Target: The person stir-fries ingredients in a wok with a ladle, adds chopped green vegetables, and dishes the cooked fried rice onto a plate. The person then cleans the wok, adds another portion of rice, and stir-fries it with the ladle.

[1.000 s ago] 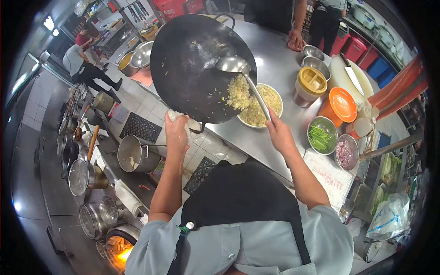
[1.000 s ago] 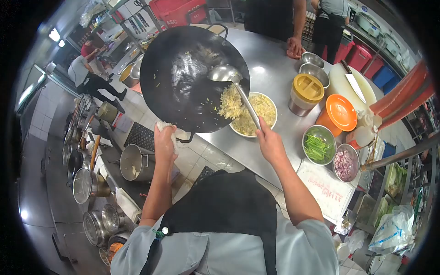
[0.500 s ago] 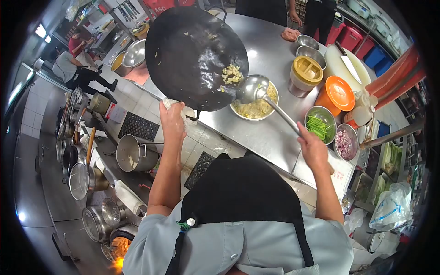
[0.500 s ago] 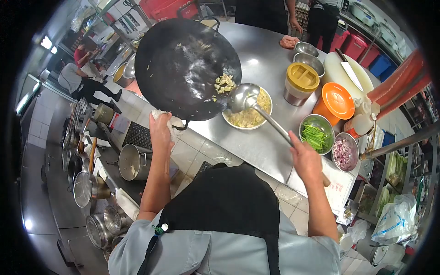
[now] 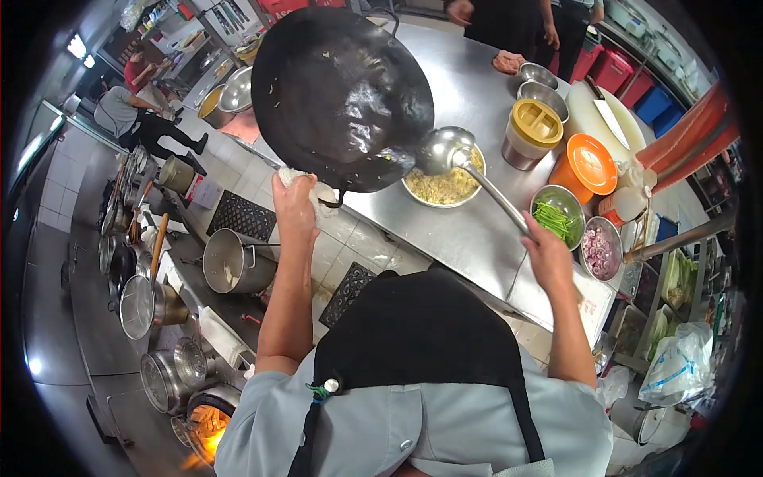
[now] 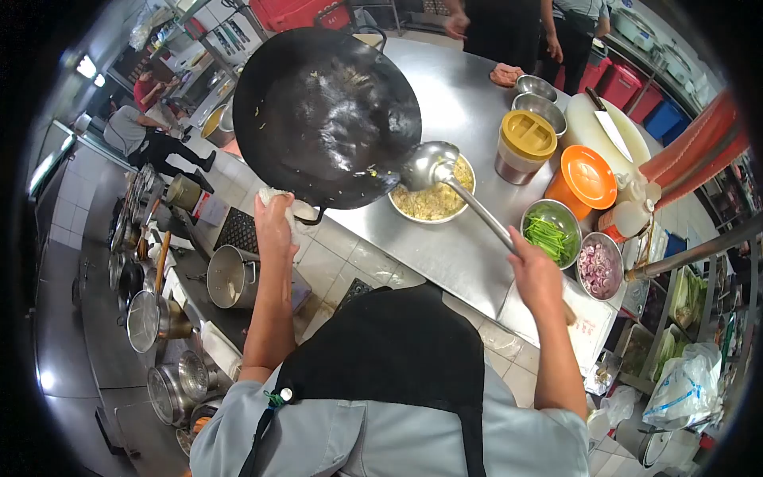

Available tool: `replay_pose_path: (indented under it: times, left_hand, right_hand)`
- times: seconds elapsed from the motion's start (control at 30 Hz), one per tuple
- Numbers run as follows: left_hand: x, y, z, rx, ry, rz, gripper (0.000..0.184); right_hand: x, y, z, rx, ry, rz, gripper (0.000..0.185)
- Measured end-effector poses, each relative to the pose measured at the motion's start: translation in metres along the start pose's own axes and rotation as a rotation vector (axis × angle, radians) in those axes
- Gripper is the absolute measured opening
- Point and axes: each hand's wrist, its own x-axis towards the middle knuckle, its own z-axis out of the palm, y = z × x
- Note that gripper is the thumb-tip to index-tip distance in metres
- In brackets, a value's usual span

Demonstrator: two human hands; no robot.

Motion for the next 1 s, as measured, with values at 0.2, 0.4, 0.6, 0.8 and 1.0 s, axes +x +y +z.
replay_pose_path:
  times: [0.2,0.4,0.6,0.8,1.0]
  left_hand:
    - [-0.006,0.033,0.016,-0.144,0.027,-0.162,0.022]
    - [0.002,0.020,0.008,-0.150,0.025,-0.118,0.021]
    - [0.007,0.031,-0.001,-0.096,0.145,-0.092,0.021]
    - [-0.018,0.053,-0.065,-0.250,0.208,-0.119,0.020]
    - [-0.133,0.106,-0.162,-0.442,0.532,-0.348,0.009]
  right_hand:
    - [0.009,-0.032,0.034,0.245,-0.021,-0.018,0.054]
    - [0.043,-0.055,0.016,0.158,-0.134,-0.052,0.054]
    - [0.013,-0.023,-0.052,0.066,-0.146,-0.003,0.057]
    - [0.041,-0.007,-0.056,0.600,-0.003,-0.031,0.054]
    - [0.106,-0.203,-0.028,1.304,-0.604,-0.269,0.068]
